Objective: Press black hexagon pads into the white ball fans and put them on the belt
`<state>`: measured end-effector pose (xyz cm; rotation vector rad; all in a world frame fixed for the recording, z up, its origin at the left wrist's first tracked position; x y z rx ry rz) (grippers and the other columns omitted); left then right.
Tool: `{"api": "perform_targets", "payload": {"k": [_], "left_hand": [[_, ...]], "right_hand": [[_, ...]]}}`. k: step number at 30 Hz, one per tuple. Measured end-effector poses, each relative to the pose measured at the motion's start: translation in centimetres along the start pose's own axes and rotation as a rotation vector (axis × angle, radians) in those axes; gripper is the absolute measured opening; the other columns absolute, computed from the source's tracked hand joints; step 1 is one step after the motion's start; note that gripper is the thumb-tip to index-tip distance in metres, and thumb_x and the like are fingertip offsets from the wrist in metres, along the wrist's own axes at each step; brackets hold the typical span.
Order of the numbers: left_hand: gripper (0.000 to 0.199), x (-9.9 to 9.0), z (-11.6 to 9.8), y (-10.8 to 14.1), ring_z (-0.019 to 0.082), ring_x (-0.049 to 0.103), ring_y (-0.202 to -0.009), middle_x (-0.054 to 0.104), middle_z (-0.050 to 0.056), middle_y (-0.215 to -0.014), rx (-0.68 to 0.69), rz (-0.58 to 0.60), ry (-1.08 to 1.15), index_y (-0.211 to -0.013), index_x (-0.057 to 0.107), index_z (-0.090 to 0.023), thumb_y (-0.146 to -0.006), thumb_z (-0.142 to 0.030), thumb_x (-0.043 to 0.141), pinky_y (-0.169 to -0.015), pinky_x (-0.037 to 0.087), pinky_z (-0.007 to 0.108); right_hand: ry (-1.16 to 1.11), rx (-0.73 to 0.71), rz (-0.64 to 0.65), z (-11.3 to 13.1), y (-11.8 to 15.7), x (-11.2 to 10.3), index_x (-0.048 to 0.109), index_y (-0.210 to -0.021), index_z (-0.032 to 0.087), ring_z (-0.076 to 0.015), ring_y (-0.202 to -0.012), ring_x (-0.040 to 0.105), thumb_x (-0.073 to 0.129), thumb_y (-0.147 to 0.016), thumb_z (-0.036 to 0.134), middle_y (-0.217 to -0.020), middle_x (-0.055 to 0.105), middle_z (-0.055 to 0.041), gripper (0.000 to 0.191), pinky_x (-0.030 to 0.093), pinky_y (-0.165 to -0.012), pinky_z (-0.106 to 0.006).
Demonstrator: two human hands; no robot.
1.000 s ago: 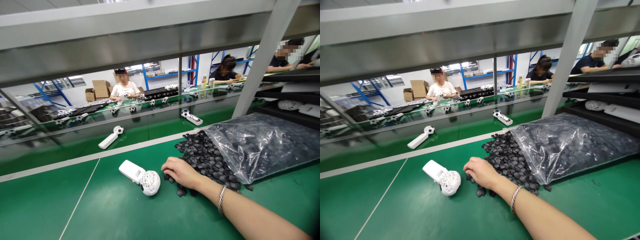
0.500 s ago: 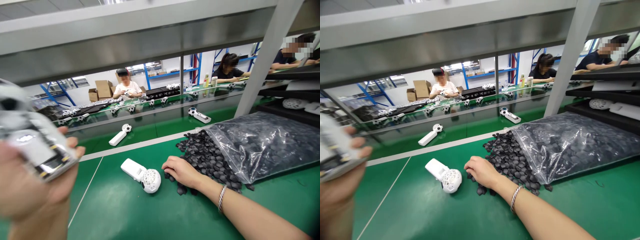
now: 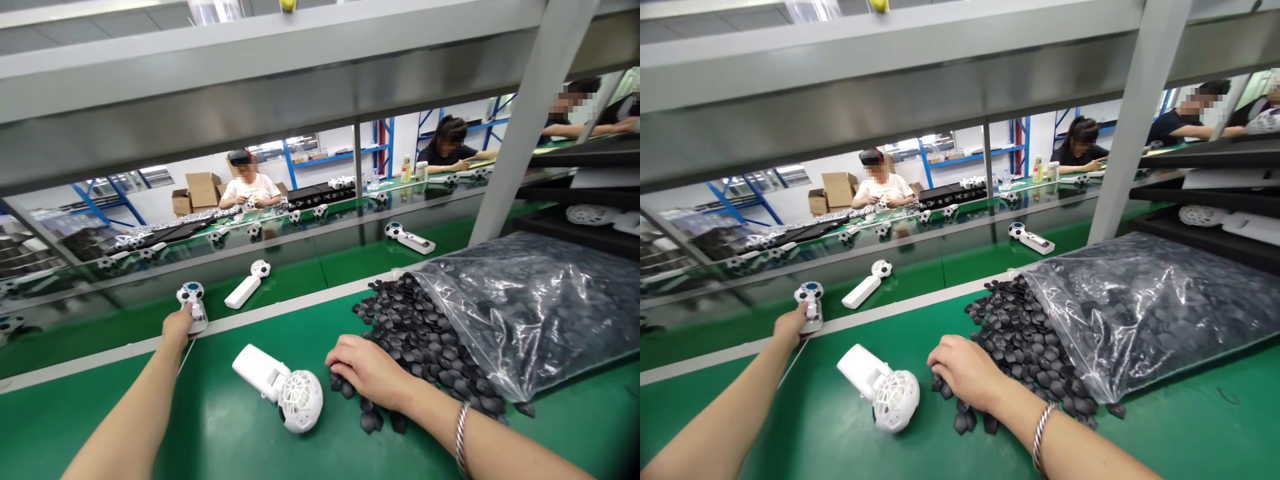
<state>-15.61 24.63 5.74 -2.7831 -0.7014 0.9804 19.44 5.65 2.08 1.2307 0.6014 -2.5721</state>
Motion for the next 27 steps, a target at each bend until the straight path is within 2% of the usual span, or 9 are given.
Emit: {"api": "perform_targets", "payload": {"k": [3, 6, 9, 12, 15, 18, 22, 24, 27], "left_hand": [[0.020, 0.0, -0.6, -0.9, 0.042, 0.041, -0.110, 0.059, 0.014, -0.092, 0.037, -0.072, -0.045, -0.077, 0.054, -0.016, -0.066, -0.033, 0.054, -0.078, 0.036, 0.053], [0.037, 2.2, -2.6, -2.0, 0.044, 0.018, -0.125, 0.045, 0.019, -0.122, 0.122, -0.049, -0.083, -0.096, 0.053, -0.014, -0.066, -0.035, 0.055, -0.090, 0.025, 0.055], [0.051, 7.2, -4.4, -2.7, 0.041, 0.031, -0.121, 0.049, 0.021, -0.121, 0.172, 0.124, -0.085, -0.103, 0.053, -0.011, -0.063, -0.041, 0.062, -0.095, 0.025, 0.047], [0.047, 12.2, -4.9, -2.2, 0.037, 0.048, -0.107, 0.060, 0.017, -0.105, 0.143, 0.295, -0.032, -0.093, 0.058, -0.012, -0.056, -0.037, 0.070, -0.088, 0.034, 0.039], [0.038, 14.7, -4.9, -1.2, 0.037, 0.048, -0.106, 0.064, 0.014, -0.094, 0.086, 0.370, 0.070, -0.080, 0.060, -0.014, -0.047, -0.026, 0.075, -0.082, 0.038, 0.036], [0.037, 14.8, -5.3, 0.2, 0.034, 0.052, -0.100, 0.064, 0.011, -0.089, 0.021, 0.392, 0.243, -0.082, 0.059, -0.014, -0.050, -0.026, 0.074, -0.075, 0.041, 0.035], [0.034, 13.2, -7.2, 3.1, 0.022, 0.059, -0.083, 0.063, 0.009, -0.087, -0.077, 0.445, 0.599, -0.094, 0.056, -0.014, -0.075, -0.042, 0.054, -0.066, 0.047, 0.031], [0.034, 11.9, -8.5, 5.0, 0.018, 0.060, -0.082, 0.063, 0.008, -0.092, -0.113, 0.485, 0.783, -0.097, 0.055, -0.016, -0.083, -0.044, 0.042, -0.068, 0.049, 0.030], [0.027, 9.9, -9.8, 8.2, 0.019, 0.060, -0.088, 0.063, 0.009, -0.096, -0.169, 0.552, 0.971, -0.095, 0.057, -0.014, -0.085, -0.034, 0.041, -0.076, 0.051, 0.036]], "right_hand": [[-0.007, 0.005, 0.001, -0.3, 0.0, 0.0, 0.063, -0.090, 0.020, -0.0130, -0.081, 0.053, 0.045, -0.087, 0.021, -0.085, 0.058, -0.0026, 0.018, 0.041, -0.071, -0.021], [-0.006, 0.001, 0.007, -0.4, -0.1, 0.2, 0.063, -0.090, 0.021, -0.0131, -0.081, 0.053, 0.045, -0.087, 0.022, -0.085, 0.058, -0.0023, 0.018, 0.041, -0.072, -0.021], [-0.001, 0.006, 0.021, -0.6, -0.3, 0.5, 0.064, -0.090, 0.021, -0.0132, -0.081, 0.053, 0.045, -0.087, 0.022, -0.084, 0.058, -0.0020, 0.018, 0.041, -0.071, -0.021], [0.017, 0.006, 0.020, -0.6, -0.4, 0.6, 0.064, -0.090, 0.021, -0.0133, -0.081, 0.053, 0.046, -0.087, 0.022, -0.084, 0.058, -0.0020, 0.018, 0.040, -0.072, -0.021], [0.037, 0.000, 0.031, -0.5, -0.3, 0.8, 0.064, -0.090, 0.021, -0.0131, -0.081, 0.054, 0.047, -0.086, 0.022, -0.084, 0.059, -0.0017, 0.017, 0.040, -0.071, -0.021], [0.062, -0.010, 0.033, -0.4, -0.3, 0.9, 0.064, -0.089, 0.021, -0.0132, -0.081, 0.054, 0.047, -0.086, 0.022, -0.084, 0.060, -0.0016, 0.017, 0.040, -0.069, -0.021], [0.091, -0.030, 0.027, -0.1, -0.3, 0.8, 0.063, -0.089, 0.022, -0.0137, -0.080, 0.054, 0.047, -0.086, 0.022, -0.084, 0.059, -0.0018, 0.017, 0.039, -0.069, -0.021], [0.090, -0.032, 0.029, 0.0, -0.2, 0.7, 0.063, -0.088, 0.021, -0.0135, -0.079, 0.054, 0.047, -0.086, 0.021, -0.084, 0.059, -0.0019, 0.016, 0.040, -0.069, -0.021], [0.077, -0.038, 0.029, 0.2, -0.1, 0.5, 0.063, -0.088, 0.020, -0.0131, -0.079, 0.054, 0.046, -0.086, 0.018, -0.084, 0.058, -0.0021, 0.017, 0.040, -0.070, -0.021]]}}
Point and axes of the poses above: each hand's wrist, its own y-axis away from the middle knuckle, its own x-axis out of the palm, z = x × y, the point moved 9 cm from there along -y, towards the middle knuckle
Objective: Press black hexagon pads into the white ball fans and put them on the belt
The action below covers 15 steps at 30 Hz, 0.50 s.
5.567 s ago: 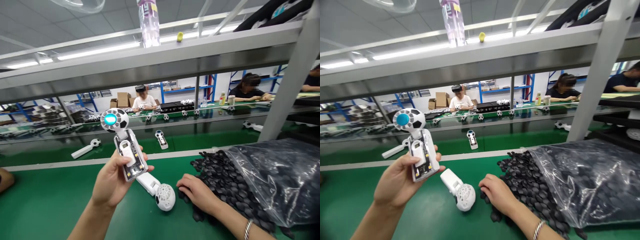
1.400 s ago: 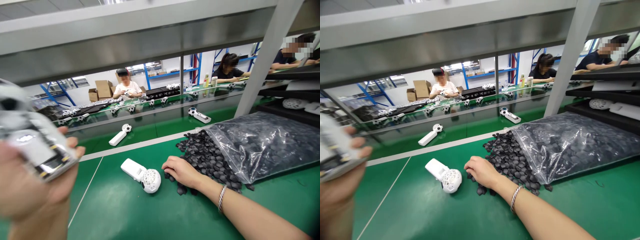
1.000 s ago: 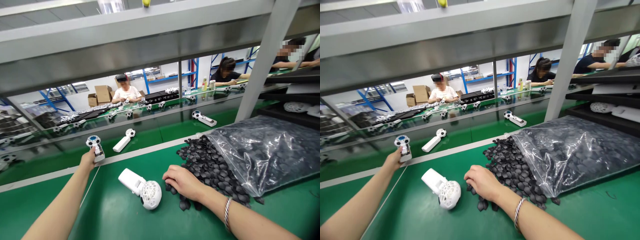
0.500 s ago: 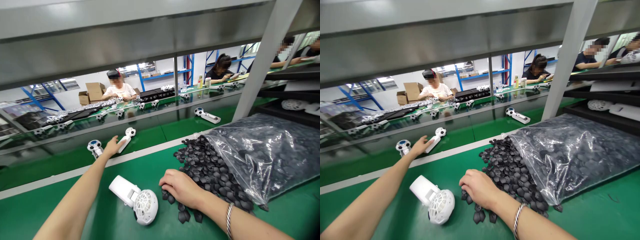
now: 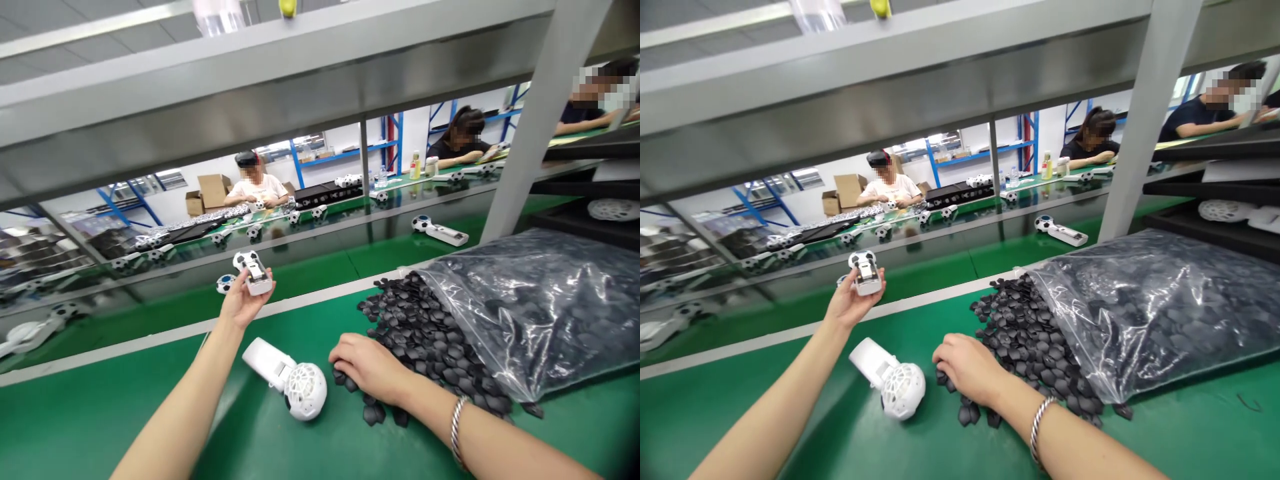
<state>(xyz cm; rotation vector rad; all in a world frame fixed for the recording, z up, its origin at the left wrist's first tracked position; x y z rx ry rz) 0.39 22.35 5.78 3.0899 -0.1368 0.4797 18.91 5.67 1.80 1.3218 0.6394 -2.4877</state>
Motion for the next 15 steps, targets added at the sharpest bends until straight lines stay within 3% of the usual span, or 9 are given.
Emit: {"api": "perform_targets", "payload": {"k": [5, 8, 10, 15], "left_hand": [[0.018, 0.5, -0.1, 5.6, 0.028, 0.059, -0.096, 0.063, 0.014, -0.098, -0.070, 0.028, 0.114, -0.091, 0.058, -0.008, -0.076, -0.012, 0.049, -0.081, 0.049, 0.052], [0.026, 1.3, -0.6, 8.2, 0.029, 0.056, -0.103, 0.061, 0.014, -0.107, -0.046, 0.047, 0.110, -0.094, 0.058, -0.010, -0.070, -0.003, 0.054, -0.081, 0.050, 0.050], [0.028, 2.1, -1.2, 9.7, 0.030, 0.055, -0.105, 0.059, 0.013, -0.112, -0.023, 0.052, 0.086, -0.095, 0.058, -0.011, -0.069, -0.002, 0.055, -0.081, 0.050, 0.050], [0.029, 5.1, -3.0, 12.8, 0.031, 0.054, -0.106, 0.055, 0.013, -0.120, 0.007, 0.121, 0.049, -0.101, 0.057, -0.013, -0.072, -0.008, 0.055, -0.079, 0.051, 0.049]], "right_hand": [[0.071, -0.025, -0.015, 0.5, 0.2, -0.1, 0.062, -0.086, 0.020, -0.0144, -0.080, 0.052, 0.044, -0.087, 0.017, -0.084, 0.057, -0.0028, 0.018, 0.042, -0.071, -0.024], [0.178, -0.064, -0.097, 1.1, 0.3, -0.7, 0.060, -0.094, 0.020, -0.0182, -0.087, 0.050, 0.049, -0.084, 0.015, -0.093, 0.057, -0.0050, 0.015, 0.043, -0.076, -0.030], [0.218, -0.097, -0.146, 1.7, 0.5, -1.0, 0.056, -0.104, 0.019, -0.0199, -0.093, 0.048, 0.051, -0.081, 0.011, -0.103, 0.055, -0.0069, 0.025, 0.043, -0.079, -0.033], [0.258, -0.165, -0.142, 2.8, 0.8, -0.9, 0.049, -0.116, 0.018, -0.0224, -0.099, 0.048, 0.049, -0.078, 0.004, -0.112, 0.053, -0.0107, 0.040, 0.045, -0.081, -0.037]]}}
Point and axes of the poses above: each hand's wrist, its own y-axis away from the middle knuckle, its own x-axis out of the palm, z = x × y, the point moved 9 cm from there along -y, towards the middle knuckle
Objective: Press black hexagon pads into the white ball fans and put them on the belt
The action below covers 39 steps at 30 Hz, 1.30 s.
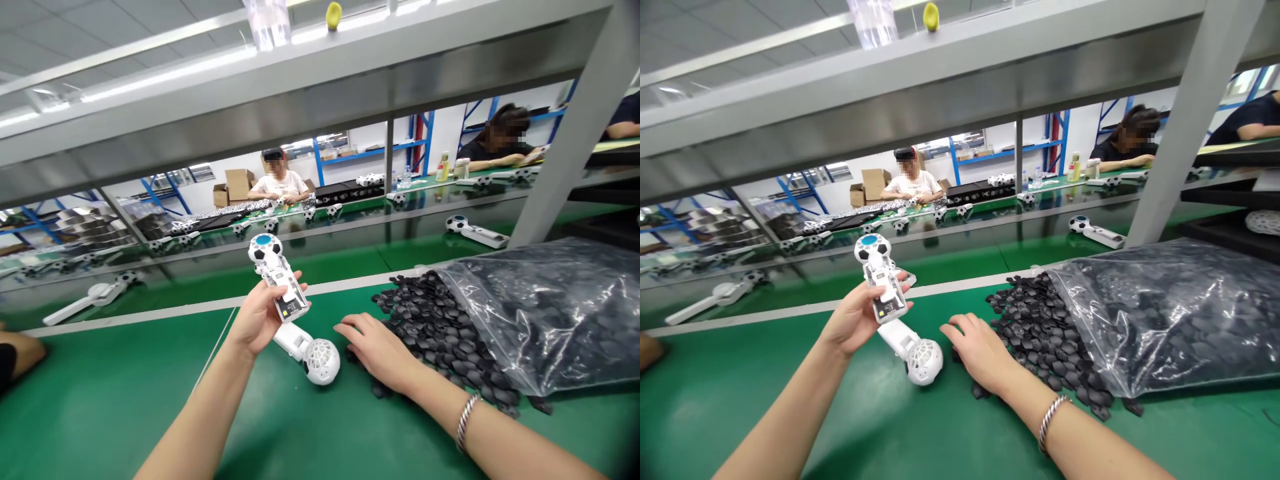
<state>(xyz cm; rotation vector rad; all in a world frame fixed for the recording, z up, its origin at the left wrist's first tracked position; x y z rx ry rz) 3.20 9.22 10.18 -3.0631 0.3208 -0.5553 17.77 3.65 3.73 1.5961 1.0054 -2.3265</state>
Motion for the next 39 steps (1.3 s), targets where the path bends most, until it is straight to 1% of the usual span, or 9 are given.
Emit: {"api": "perform_targets", "payload": {"k": [4, 8, 11, 17, 22, 30, 33, 35, 39], "left_hand": [[0.029, 1.4, -0.9, 1.5, 0.027, 0.059, -0.097, 0.055, 0.012, -0.120, 0.007, 0.070, -0.028, -0.105, 0.057, -0.012, -0.076, -0.014, 0.054, -0.076, 0.053, 0.042], [0.035, 1.7, -1.1, 2.4, 0.022, 0.063, -0.081, 0.065, 0.011, -0.100, -0.025, 0.112, -0.082, -0.110, 0.056, -0.013, -0.074, -0.014, 0.056, -0.074, 0.053, 0.039], [0.038, 2.1, -1.5, 3.1, 0.021, 0.063, -0.077, 0.066, 0.009, -0.087, -0.034, 0.149, -0.095, -0.111, 0.055, -0.014, -0.073, -0.014, 0.057, -0.076, 0.052, 0.038], [0.040, 3.4, -1.6, 4.5, 0.023, 0.062, -0.075, 0.063, 0.008, -0.090, -0.080, 0.253, -0.108, -0.115, 0.052, -0.017, -0.075, -0.016, 0.058, -0.065, 0.052, 0.034], [0.040, 4.0, -1.8, 4.9, 0.021, 0.061, -0.074, 0.062, 0.009, -0.089, -0.060, 0.299, -0.138, -0.116, 0.051, -0.017, -0.076, -0.016, 0.057, -0.064, 0.051, 0.033], [0.040, 3.7, -2.0, 4.8, 0.020, 0.060, -0.074, 0.062, 0.007, -0.087, -0.048, 0.278, -0.184, -0.116, 0.051, -0.018, -0.076, -0.016, 0.057, -0.064, 0.051, 0.033], [0.041, 3.6, -1.9, 4.7, 0.020, 0.061, -0.074, 0.063, 0.007, -0.087, -0.045, 0.260, -0.205, -0.115, 0.052, -0.019, -0.074, -0.016, 0.059, -0.065, 0.051, 0.032], [0.042, 3.4, -2.0, 4.6, 0.020, 0.061, -0.074, 0.064, 0.008, -0.087, -0.035, 0.242, -0.214, -0.114, 0.053, -0.018, -0.073, -0.017, 0.060, -0.065, 0.052, 0.032], [0.043, 3.2, -2.1, 4.3, 0.020, 0.062, -0.072, 0.065, 0.008, -0.087, -0.026, 0.218, -0.218, -0.113, 0.054, -0.017, -0.071, -0.018, 0.063, -0.063, 0.052, 0.031]], "right_hand": [[-0.008, -0.003, 0.016, 0.2, 0.0, -0.1, 0.049, -0.116, 0.016, -0.0229, -0.100, 0.048, 0.048, -0.081, 0.007, -0.112, 0.053, -0.0113, 0.036, 0.046, -0.082, -0.038], [-0.016, 0.012, 0.039, 0.0, 0.0, 0.0, 0.052, -0.112, 0.016, -0.0227, -0.099, 0.048, 0.048, -0.081, 0.009, -0.112, 0.053, -0.0104, 0.031, 0.046, -0.082, -0.038], [-0.024, 0.010, 0.047, 0.0, 0.0, 0.0, 0.052, -0.110, 0.016, -0.0223, -0.098, 0.048, 0.048, -0.082, 0.010, -0.110, 0.053, -0.0100, 0.029, 0.046, -0.082, -0.038], [-0.045, -0.002, 0.047, 0.1, 0.0, 0.1, 0.053, -0.107, 0.018, -0.0209, -0.096, 0.048, 0.048, -0.082, 0.011, -0.109, 0.053, -0.0083, 0.027, 0.045, -0.081, -0.036], [-0.044, -0.003, 0.046, 0.1, 0.1, 0.1, 0.053, -0.106, 0.019, -0.0209, -0.096, 0.048, 0.048, -0.082, 0.011, -0.108, 0.053, -0.0078, 0.025, 0.045, -0.080, -0.036], [-0.155, 0.024, 0.025, -0.1, 0.0, -0.2, 0.051, -0.111, 0.020, -0.0199, -0.100, 0.047, 0.047, -0.086, 0.019, -0.111, 0.053, -0.0073, 0.025, 0.043, -0.085, -0.035], [-0.259, 0.020, 0.024, 0.5, 0.1, -0.8, 0.046, -0.118, 0.021, -0.0190, -0.105, 0.046, 0.048, -0.086, 0.032, -0.116, 0.051, -0.0076, 0.033, 0.042, -0.089, -0.033], [-0.305, -0.022, 0.063, 1.5, 0.3, -0.8, 0.043, -0.123, 0.022, -0.0200, -0.110, 0.044, 0.051, -0.083, 0.043, -0.122, 0.047, -0.0082, 0.046, 0.039, -0.093, -0.034], [-0.307, -0.052, 0.182, 2.9, 0.7, 0.7, 0.031, -0.133, 0.025, -0.0257, -0.122, 0.035, 0.059, -0.072, 0.054, -0.136, 0.035, -0.0102, 0.073, 0.032, -0.099, -0.040]]}}
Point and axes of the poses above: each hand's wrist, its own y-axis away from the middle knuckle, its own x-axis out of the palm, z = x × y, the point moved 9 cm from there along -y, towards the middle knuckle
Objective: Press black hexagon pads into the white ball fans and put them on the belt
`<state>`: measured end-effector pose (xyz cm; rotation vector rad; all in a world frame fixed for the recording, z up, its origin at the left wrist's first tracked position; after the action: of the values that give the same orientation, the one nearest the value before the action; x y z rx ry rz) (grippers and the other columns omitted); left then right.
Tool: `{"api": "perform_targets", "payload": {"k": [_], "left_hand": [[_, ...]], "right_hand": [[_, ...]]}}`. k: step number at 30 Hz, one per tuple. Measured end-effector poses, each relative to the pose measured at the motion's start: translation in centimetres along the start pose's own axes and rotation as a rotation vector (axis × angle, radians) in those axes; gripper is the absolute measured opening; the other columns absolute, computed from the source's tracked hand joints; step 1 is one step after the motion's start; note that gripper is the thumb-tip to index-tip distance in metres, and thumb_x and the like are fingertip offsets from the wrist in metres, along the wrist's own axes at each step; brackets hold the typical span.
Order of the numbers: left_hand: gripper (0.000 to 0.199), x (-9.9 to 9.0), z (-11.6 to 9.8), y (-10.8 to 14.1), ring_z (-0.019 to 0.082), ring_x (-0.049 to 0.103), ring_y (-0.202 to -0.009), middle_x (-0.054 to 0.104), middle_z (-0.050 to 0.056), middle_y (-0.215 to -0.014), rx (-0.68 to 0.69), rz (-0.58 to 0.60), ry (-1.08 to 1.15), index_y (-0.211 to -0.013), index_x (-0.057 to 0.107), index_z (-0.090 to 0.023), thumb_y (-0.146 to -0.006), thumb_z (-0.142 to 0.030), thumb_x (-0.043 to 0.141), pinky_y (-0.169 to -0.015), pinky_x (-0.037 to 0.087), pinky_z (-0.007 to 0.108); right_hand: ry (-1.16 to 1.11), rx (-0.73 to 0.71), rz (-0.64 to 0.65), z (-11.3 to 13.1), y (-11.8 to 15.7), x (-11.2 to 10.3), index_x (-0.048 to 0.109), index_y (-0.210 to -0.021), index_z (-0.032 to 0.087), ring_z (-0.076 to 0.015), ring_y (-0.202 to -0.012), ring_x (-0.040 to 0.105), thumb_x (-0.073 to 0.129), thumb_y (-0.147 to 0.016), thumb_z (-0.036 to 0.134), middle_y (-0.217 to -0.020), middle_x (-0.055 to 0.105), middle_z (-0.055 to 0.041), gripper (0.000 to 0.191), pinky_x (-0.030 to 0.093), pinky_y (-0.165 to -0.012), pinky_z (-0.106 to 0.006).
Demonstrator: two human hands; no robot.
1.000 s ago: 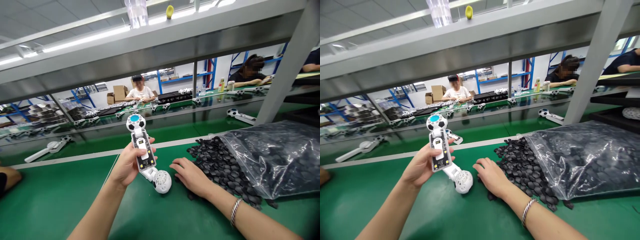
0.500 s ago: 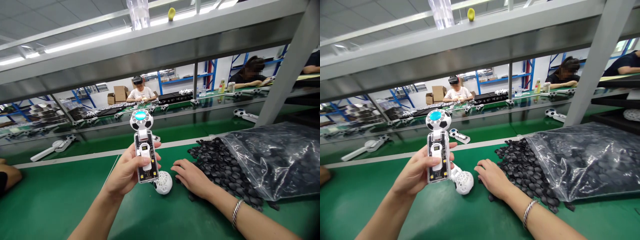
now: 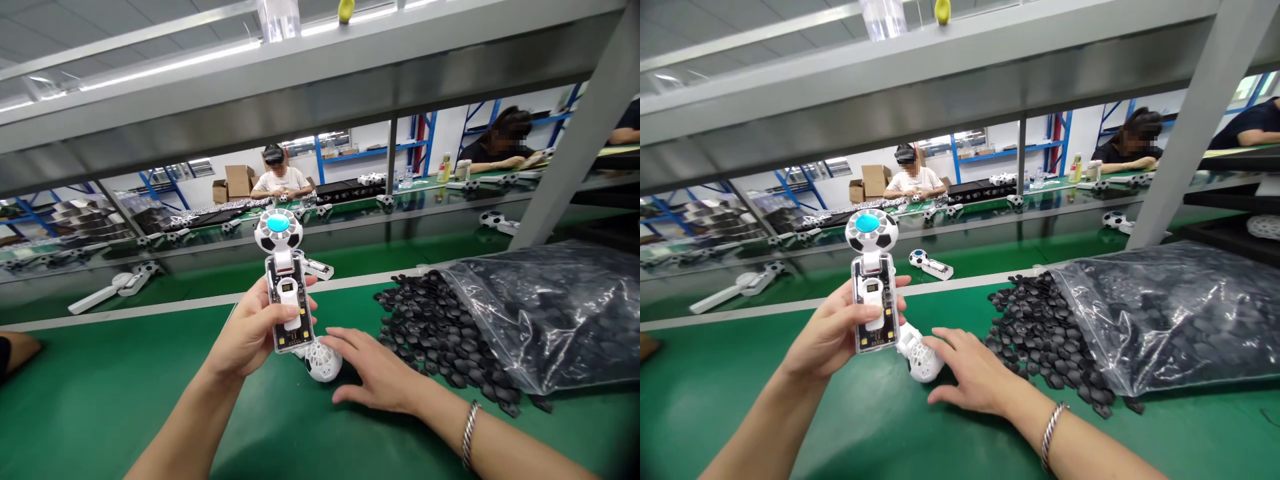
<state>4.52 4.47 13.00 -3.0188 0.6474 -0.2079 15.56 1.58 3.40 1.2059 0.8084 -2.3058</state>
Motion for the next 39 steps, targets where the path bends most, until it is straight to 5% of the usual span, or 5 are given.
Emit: {"api": "perform_targets", "payload": {"k": [8, 21, 28, 34, 39], "left_hand": [[0.041, -0.3, -0.3, -0.3, 0.020, 0.063, -0.072, 0.066, 0.008, -0.090, 0.027, -0.053, 0.003, -0.110, 0.054, -0.017, -0.070, -0.016, 0.063, -0.063, 0.054, 0.031], [0.028, -2.9, 0.7, -2.0, 0.021, 0.064, -0.081, 0.058, 0.012, -0.116, 0.006, -0.152, 0.100, -0.101, 0.056, -0.012, -0.073, -0.013, 0.058, -0.064, 0.056, 0.033], [0.007, -10.2, 6.6, -9.7, 0.015, 0.059, -0.053, 0.061, 0.004, -0.062, -0.232, -0.364, 0.218, -0.080, 0.058, -0.009, -0.076, -0.013, 0.055, -0.060, 0.053, 0.033], [0.029, -15.8, 11.0, -15.9, 0.018, 0.057, -0.089, 0.055, 0.008, -0.107, -0.302, -0.511, 0.058, -0.109, 0.052, -0.013, -0.085, -0.029, 0.051, -0.074, 0.050, 0.036], [0.032, -17.6, 13.2, -17.4, 0.020, 0.055, -0.094, 0.053, 0.009, -0.111, -0.341, -0.580, -0.097, -0.112, 0.050, -0.014, -0.085, -0.030, 0.051, -0.078, 0.048, 0.040]], "right_hand": [[0.013, 0.030, 0.005, 0.6, -1.1, 1.1, 0.031, -0.132, 0.025, -0.0229, -0.113, 0.043, 0.061, -0.076, 0.026, -0.131, 0.041, -0.0093, 0.063, 0.036, -0.094, -0.037], [-0.085, -0.020, -0.014, -0.5, -0.3, -0.8, 0.034, -0.130, 0.023, -0.0221, -0.114, 0.042, 0.066, -0.071, 0.038, -0.127, 0.044, -0.0082, 0.068, 0.035, -0.095, -0.035], [0.147, 0.296, 0.029, -4.3, 0.4, -1.2, 0.051, -0.117, 0.019, -0.0274, -0.107, 0.045, 0.066, -0.071, 0.036, -0.115, 0.053, -0.0102, 0.052, 0.037, -0.090, -0.042], [0.351, 0.458, 0.016, -5.9, 0.7, -1.9, 0.062, -0.094, 0.018, -0.0271, -0.091, 0.053, 0.063, -0.075, 0.027, -0.094, 0.060, -0.0097, 0.021, 0.043, -0.074, -0.038], [0.343, 0.469, 0.020, -6.8, 0.4, -1.7, 0.061, -0.089, 0.019, -0.0225, -0.083, 0.058, 0.062, -0.076, 0.021, -0.089, 0.060, -0.0071, 0.013, 0.044, -0.065, -0.029]]}}
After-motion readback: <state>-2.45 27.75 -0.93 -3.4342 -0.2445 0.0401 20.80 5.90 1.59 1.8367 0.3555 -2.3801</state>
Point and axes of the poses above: each hand's wrist, its own y-axis away from the middle knuckle, its own x-axis out of the palm, z = x × y, the point moved 9 cm from there along -y, towards the middle knuckle
